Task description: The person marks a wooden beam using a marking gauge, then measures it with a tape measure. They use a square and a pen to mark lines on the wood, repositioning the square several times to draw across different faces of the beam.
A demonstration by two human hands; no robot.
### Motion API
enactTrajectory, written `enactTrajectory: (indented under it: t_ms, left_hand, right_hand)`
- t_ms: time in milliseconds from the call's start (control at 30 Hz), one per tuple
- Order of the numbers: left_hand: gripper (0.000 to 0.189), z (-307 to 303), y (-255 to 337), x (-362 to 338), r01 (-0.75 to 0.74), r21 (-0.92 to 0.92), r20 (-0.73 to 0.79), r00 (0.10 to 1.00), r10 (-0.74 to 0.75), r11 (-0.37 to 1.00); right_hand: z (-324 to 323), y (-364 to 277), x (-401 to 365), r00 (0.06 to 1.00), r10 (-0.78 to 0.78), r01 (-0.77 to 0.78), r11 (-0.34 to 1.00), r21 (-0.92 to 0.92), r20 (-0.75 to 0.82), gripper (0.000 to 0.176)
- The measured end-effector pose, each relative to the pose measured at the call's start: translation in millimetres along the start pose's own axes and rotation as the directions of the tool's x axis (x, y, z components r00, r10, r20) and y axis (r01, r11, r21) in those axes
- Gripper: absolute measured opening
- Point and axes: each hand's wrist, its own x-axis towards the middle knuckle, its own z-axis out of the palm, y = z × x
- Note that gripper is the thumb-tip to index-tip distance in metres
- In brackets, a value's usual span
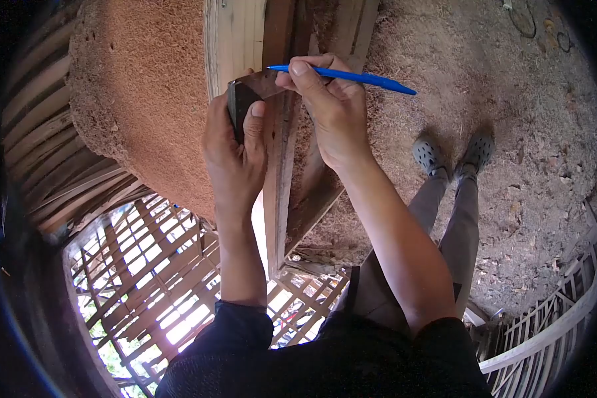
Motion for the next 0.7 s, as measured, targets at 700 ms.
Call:
enactTrajectory:
  t_ms: [700]
  left_hand:
    - [0.035, -2.9, -2.5, 0.5, 0.01, -0.03, 0.056, 0.998, -0.009, 0.999]
  right_hand:
    - [1.3, 1.3, -0.5, 1.0, -0.021, 0.021, 0.999, -0.037, 0.0, 0.014]
